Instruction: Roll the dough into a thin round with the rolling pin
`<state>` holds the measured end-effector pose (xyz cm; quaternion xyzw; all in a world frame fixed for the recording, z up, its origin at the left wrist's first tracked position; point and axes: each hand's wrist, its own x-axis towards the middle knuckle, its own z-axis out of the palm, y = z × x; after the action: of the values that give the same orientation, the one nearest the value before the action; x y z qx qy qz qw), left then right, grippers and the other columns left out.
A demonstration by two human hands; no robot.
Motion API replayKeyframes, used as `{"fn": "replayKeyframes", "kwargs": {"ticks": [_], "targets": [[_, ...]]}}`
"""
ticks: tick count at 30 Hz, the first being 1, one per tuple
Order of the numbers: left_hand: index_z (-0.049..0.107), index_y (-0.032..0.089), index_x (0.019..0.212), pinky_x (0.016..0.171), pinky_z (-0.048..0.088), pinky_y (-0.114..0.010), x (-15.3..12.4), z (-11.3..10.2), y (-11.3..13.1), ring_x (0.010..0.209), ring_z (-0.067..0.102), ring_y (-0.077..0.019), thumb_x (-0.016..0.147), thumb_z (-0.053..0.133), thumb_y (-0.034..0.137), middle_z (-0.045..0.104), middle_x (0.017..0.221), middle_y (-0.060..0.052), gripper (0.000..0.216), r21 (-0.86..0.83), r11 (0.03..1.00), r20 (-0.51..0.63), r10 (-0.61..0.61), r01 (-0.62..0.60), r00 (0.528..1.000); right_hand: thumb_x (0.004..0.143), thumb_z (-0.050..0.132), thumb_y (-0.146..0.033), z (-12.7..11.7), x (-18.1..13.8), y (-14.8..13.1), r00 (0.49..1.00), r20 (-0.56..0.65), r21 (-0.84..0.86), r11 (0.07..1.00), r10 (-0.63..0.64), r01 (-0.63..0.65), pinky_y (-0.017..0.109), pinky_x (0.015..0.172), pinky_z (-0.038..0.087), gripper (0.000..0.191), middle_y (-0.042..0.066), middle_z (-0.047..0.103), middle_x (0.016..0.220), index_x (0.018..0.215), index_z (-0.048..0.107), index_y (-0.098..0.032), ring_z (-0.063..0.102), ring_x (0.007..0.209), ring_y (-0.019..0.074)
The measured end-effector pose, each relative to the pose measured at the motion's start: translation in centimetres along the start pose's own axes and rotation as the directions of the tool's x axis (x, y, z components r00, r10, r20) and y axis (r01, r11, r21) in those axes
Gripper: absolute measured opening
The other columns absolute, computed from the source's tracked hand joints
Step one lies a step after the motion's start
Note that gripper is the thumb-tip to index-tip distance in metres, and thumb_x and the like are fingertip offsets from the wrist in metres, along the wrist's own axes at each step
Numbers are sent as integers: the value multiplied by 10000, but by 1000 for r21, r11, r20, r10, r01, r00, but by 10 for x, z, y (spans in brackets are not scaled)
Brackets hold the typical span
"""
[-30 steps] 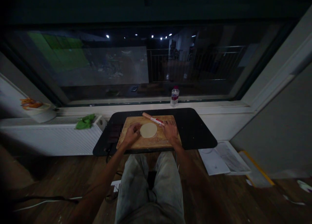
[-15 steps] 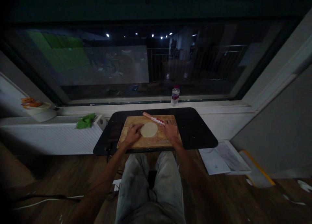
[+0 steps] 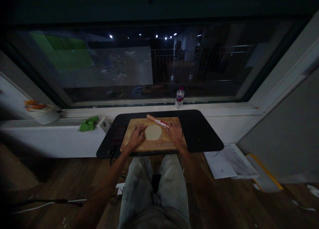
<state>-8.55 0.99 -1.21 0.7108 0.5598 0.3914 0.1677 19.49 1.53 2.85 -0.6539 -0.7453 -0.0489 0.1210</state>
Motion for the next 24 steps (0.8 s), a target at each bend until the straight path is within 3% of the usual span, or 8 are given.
{"fn": "replayKeyframes", "kwargs": {"ticks": [4,13,24], "targets": [[719,215,1433,1293,442,-547,0,1,-2,1425,630,-309,980,585,135,815,1353,-107,479,-29,999,-33,-37,36,999,1189,498,-405,-1,-1,-1,1000,-6,-8,1000,-11,11,405,1205,474,424,177,731,1461,1450,742,-176,615,1414,324],[752,227,1388,1262,472,-543,-1,2,-1,1414,610,-335,1003,732,272,774,1447,-112,388,0,1000,-7,-15,15,1000,1162,556,-359,-5,-2,-1,998,11,6,998,-60,60,401,1159,508,407,161,730,1465,1504,733,-228,636,1388,308],[766,240,1409,1213,449,-554,0,-1,4,1351,597,-355,1050,627,256,743,1456,-128,386,177,981,104,64,-82,993,1191,517,-420,-7,-2,-2,996,46,-14,997,-71,71,372,1110,542,438,135,726,1480,1530,727,-239,667,1343,292]]}}
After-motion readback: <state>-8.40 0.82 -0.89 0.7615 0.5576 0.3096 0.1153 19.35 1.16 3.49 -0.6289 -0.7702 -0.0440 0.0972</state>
